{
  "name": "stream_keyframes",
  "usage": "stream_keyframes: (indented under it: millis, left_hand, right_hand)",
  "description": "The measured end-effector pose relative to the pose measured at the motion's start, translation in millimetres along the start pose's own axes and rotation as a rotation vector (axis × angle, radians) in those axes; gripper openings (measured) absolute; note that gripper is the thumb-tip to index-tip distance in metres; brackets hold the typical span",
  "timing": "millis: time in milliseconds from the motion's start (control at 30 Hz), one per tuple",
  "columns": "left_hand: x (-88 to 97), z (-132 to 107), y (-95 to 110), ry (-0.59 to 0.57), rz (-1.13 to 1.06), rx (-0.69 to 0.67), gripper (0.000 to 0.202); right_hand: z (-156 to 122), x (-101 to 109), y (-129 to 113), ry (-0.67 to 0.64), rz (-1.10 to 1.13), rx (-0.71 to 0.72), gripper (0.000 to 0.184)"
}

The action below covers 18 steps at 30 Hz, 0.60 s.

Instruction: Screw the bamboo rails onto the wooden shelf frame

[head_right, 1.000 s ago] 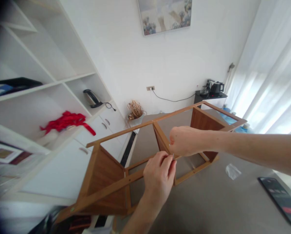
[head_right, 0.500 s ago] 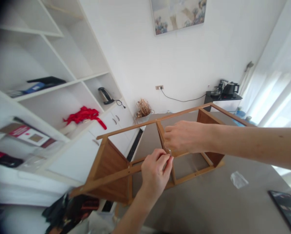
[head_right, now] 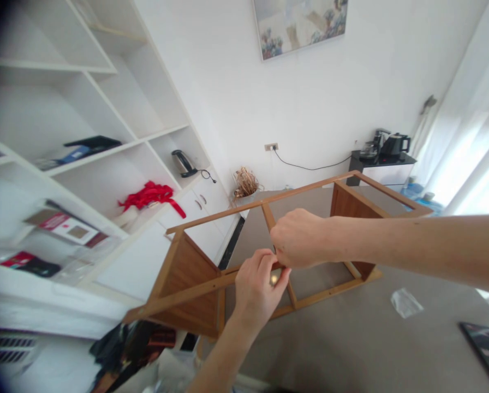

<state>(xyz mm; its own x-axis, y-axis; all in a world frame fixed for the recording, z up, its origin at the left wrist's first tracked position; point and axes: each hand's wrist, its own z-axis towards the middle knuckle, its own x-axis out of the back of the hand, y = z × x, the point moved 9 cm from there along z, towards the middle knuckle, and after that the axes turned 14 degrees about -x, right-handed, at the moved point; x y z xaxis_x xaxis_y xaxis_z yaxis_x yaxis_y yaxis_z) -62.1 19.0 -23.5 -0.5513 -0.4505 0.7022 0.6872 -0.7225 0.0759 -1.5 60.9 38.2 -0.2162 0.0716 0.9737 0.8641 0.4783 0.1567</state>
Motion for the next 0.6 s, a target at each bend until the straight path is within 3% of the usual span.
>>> stream_keyframes:
  millis: [100,167,233,300,433,600]
  left_hand:
    - [-1.6,-0.7,-0.9,-0.024,0.031,0.016,0.019]
    - [-3.0,-0.2,0.0,-0.051,0.033,0.006,0.014]
    - [-4.2,0.3,1.1,-0.077,0.034,-0.005,0.011]
    - [-4.3,0.7,1.3,-0.089,0.051,-0.008,0.012]
    - [-5.4,0.8,1.3,-0.103,0.084,-0.005,0.014]
    - [-5.8,0.7,1.3,-0.097,0.087,-0.004,0.013]
  right_hand:
    - [2.9,-18.9,8.8,-0.167,0.269,-0.15,0.026]
    - [3.1,-33.2,10.6,-0.3,0.467,-0.186,0.03]
    - [1.9,-38.6,11.5,-0.352,0.542,-0.187,0.036]
    - [-0.3,-31.7,11.9,-0.285,0.429,-0.138,0.037]
    - [-8.2,-2.3,12.9,0.01,0.042,-0.013,0.022]
    - [-26.7,10.1,-10.1,0.232,-0.065,0.46,0.01]
